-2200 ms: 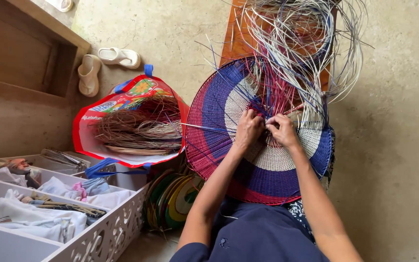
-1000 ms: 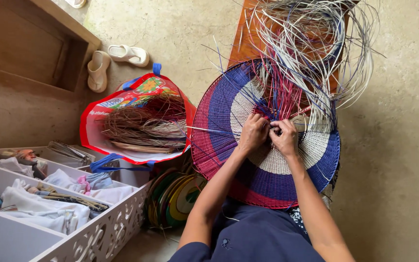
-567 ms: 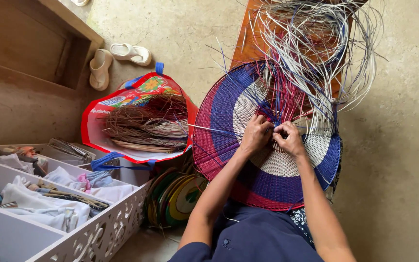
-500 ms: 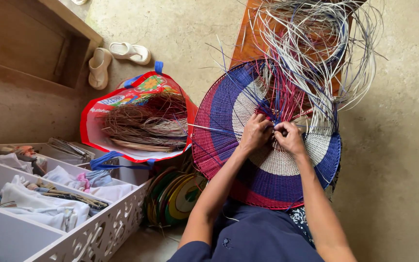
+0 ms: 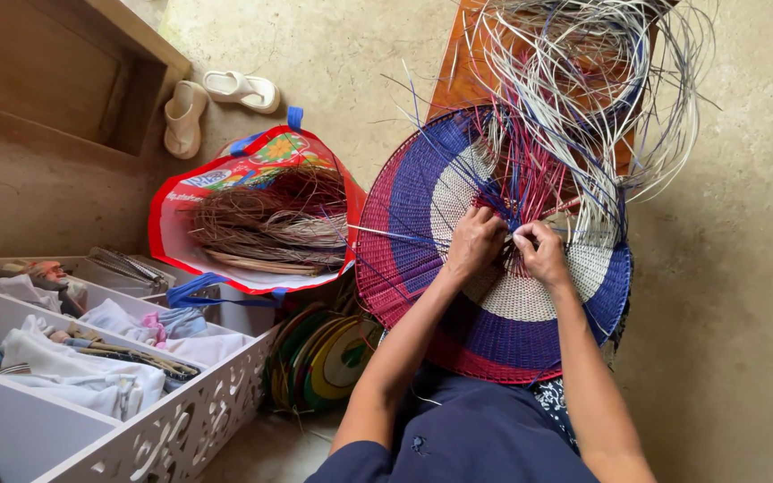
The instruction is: Weaving a circular mat by threading and pulling colorful fibers through a base structure
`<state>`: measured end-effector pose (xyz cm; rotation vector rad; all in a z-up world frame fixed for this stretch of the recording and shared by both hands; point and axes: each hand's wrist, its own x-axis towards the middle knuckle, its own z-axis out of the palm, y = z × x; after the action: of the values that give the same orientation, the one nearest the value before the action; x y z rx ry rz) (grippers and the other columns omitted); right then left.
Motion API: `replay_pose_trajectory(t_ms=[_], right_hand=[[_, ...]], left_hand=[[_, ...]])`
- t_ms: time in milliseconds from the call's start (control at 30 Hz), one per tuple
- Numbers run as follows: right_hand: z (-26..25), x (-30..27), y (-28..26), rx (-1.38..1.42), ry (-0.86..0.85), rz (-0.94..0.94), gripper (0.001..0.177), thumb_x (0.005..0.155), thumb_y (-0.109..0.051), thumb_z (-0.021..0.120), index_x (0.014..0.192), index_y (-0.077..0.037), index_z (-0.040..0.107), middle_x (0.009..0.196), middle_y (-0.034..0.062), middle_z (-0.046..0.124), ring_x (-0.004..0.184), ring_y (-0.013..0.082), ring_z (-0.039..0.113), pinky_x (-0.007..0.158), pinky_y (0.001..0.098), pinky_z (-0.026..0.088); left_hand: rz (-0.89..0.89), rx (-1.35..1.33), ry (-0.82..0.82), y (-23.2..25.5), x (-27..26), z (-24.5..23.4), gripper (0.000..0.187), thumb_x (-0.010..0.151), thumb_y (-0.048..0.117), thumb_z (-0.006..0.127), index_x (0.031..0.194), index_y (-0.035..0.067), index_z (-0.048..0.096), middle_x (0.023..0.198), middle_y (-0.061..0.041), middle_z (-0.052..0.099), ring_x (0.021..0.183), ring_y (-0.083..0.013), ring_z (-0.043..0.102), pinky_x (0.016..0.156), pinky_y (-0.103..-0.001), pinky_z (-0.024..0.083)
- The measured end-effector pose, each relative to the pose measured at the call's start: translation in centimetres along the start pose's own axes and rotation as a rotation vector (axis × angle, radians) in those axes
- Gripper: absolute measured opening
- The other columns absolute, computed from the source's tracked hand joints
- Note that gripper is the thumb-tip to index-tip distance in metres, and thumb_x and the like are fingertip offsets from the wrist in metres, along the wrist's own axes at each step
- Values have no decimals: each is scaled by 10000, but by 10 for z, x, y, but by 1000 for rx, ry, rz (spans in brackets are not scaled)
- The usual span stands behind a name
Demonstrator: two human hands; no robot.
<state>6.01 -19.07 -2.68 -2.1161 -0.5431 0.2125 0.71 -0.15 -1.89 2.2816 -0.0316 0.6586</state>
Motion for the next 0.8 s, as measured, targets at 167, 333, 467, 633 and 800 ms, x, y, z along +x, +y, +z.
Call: replay_pose_trajectory(t_ms=[167, 333, 467, 633, 800], right_hand=[[1, 6, -8, -4, 59, -49, 51, 964, -140, 738, 991, -99, 749, 922, 163, 728, 948, 386, 690, 856, 471, 536], [0, 7, -6, 27, 86, -47, 53, 958, -152, 760, 960, -100, 752, 878, 133, 709, 899, 362, 673, 829, 449, 525], [-1, 5, -10, 33, 84, -36, 63, 973, -160, 755, 959, -98, 753, 867, 114, 703, 880, 330, 664, 818, 427, 520], [0, 5, -17, 36, 73, -27, 66, 985, -171, 754, 955, -113, 759, 858, 80, 703, 869, 301, 653, 820, 411, 513], [-2, 5, -19, 24, 54, -57, 70, 982, -171, 740, 957, -106, 749, 858, 102, 692, 865, 329, 639, 816, 427, 501]], left_hand=[[-8, -230, 19, -6, 1, -5, 229, 744, 92, 752, 943, 160, 659, 868, -66, 577, 843, -320, 612, 751, -425, 527], [-49, -263, -31, 2, 0, -13, 206, 706, 61, 775, 872, 117, 666, 900, -98, 565, 871, -343, 591, 768, -431, 511], [-55, -154, -50, 11, -4, -10, 180, 709, 102, 819, 854, 81, 712, 938, -105, 587, 907, -329, 594, 794, -427, 531], [-136, -78, 11, 16, -6, -2, 177, 765, 156, 839, 900, 96, 743, 973, -88, 593, 933, -302, 597, 784, -418, 524], [-160, 11, 31, 26, 0, -1, 143, 718, 183, 858, 785, 137, 740, 910, -49, 569, 899, -265, 563, 748, -396, 474]])
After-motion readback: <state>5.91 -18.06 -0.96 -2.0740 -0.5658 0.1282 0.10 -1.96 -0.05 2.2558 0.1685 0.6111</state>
